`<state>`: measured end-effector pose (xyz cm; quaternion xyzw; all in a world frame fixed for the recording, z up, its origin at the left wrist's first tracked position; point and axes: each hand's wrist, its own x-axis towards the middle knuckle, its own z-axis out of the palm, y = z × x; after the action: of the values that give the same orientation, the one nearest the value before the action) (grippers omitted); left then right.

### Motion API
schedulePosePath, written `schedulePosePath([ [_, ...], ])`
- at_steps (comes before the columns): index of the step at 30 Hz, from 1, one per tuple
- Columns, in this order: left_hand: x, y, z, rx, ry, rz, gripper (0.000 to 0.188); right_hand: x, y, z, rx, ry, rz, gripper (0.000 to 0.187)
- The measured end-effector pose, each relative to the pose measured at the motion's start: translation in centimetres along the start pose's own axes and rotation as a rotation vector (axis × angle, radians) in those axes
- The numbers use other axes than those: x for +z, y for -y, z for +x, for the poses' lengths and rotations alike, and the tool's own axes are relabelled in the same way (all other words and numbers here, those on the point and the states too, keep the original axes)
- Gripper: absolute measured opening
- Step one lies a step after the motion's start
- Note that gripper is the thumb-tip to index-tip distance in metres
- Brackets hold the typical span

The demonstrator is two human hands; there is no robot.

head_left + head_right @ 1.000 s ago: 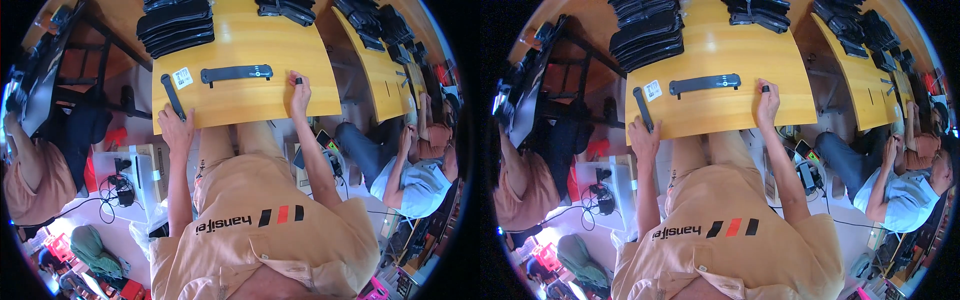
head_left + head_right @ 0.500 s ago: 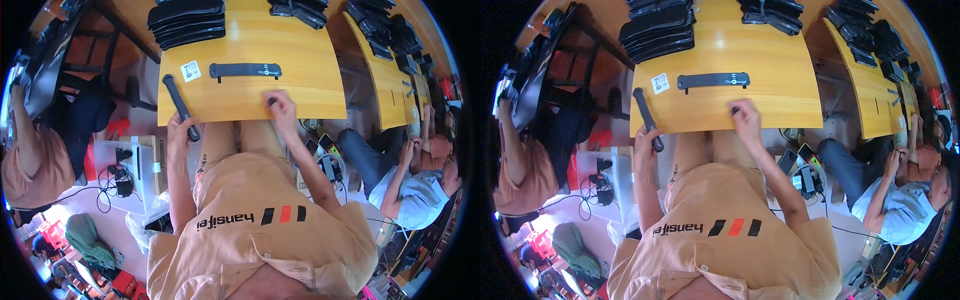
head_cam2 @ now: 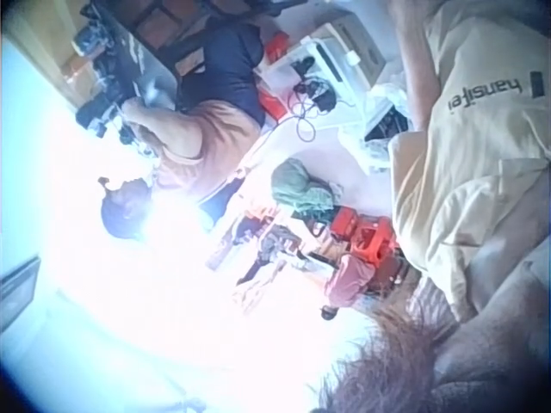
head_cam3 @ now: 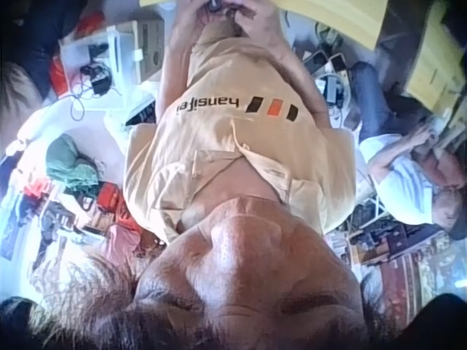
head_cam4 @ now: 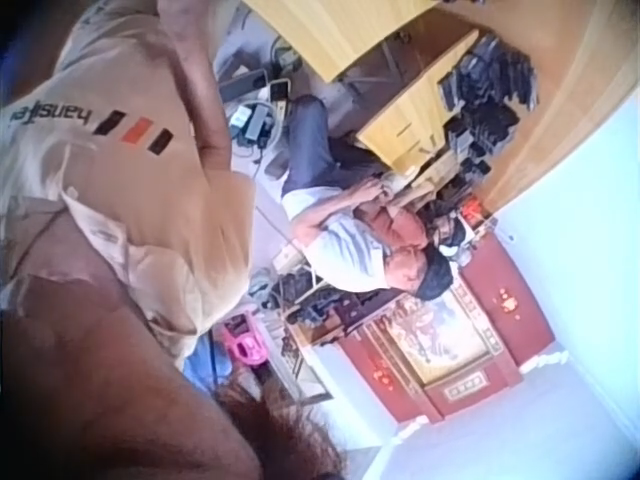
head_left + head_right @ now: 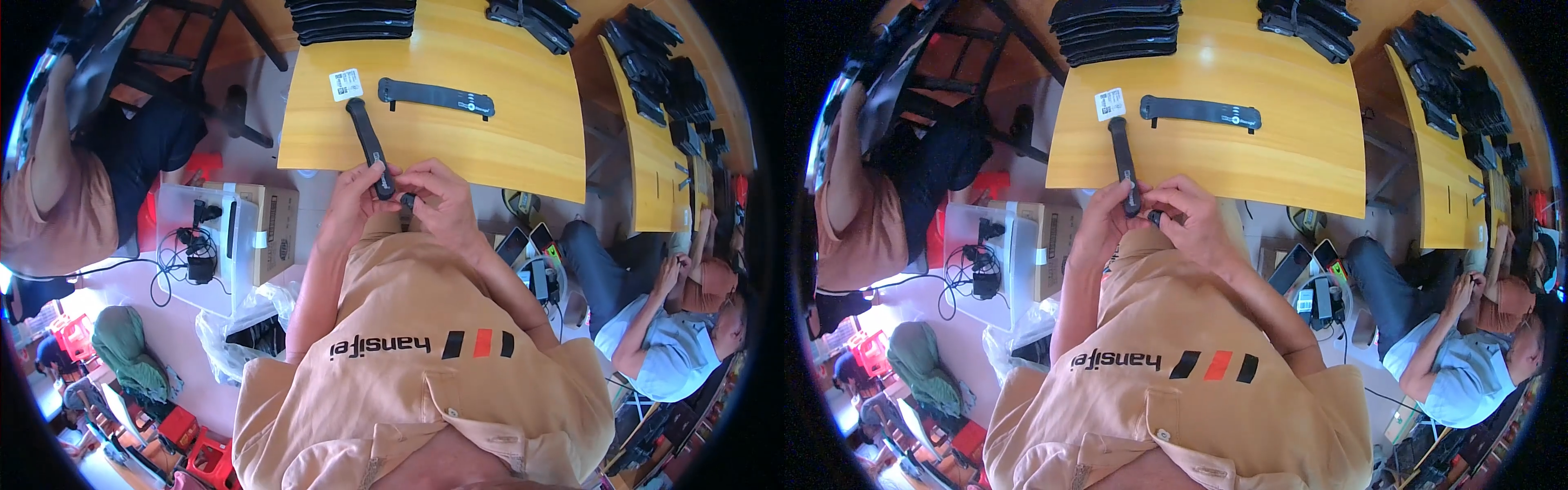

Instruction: Assembling black flexible straps with plastic components at a workshop desk.

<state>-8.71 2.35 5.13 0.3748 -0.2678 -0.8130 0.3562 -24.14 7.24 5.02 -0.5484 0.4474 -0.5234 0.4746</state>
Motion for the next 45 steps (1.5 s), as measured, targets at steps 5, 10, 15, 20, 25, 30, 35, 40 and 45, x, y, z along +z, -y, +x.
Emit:
schedulePosePath([
  [5, 0.1, 0.1, -0.1, 0.069, -0.076, 0.197, 0.024, -0.2, 2.3, 0.1, -0.135, -0.044, -0.237, 0.031],
  [10, 0.6, 0.2, -0.3, 0.097, -0.104, 0.372, 0.022, -0.3, 1.2, 0.0, -0.275, -0.039, -0.488, 0.026],
  [15, 0.8, -0.2, -0.5, 0.033, -0.010, 0.084, 0.022, -0.9, 2.3, 0.0, -0.150, -0.082, -0.368, 0.027],
  [20, 1.3, 0.2, -0.7, 0.083, -0.043, 0.102, 0.020, -1.6, 1.9, 0.0, -0.116, -0.056, -0.390, 0.025],
  [25, 1.5, 0.4, -0.6, 0.117, -0.089, 0.228, 0.020, -1.8, 2.1, 0.0, -0.110, -0.013, -0.458, 0.023],
  [30, 1.3, 0.2, -0.7, 0.109, -0.095, 0.261, 0.019, -2.1, 2.6, 0.1, -0.063, 0.044, -0.474, 0.024],
  [35, 0.7, 0.1, -0.6, 0.002, 0.010, 0.121, 0.019, -2.6, 3.4, 0.2, -0.052, 0.104, -0.457, 0.025],
  [40, 0.8, 0.2, -0.6, 0.000, 0.020, 0.096, 0.018, -2.8, 3.8, 0.4, -0.141, 0.169, -0.529, 0.023],
  [45, 1.0, 0.1, -0.6, 0.022, -0.014, 0.129, 0.019, -2.8, 4.2, 0.7, -0.202, 0.191, -0.613, 0.023],
])
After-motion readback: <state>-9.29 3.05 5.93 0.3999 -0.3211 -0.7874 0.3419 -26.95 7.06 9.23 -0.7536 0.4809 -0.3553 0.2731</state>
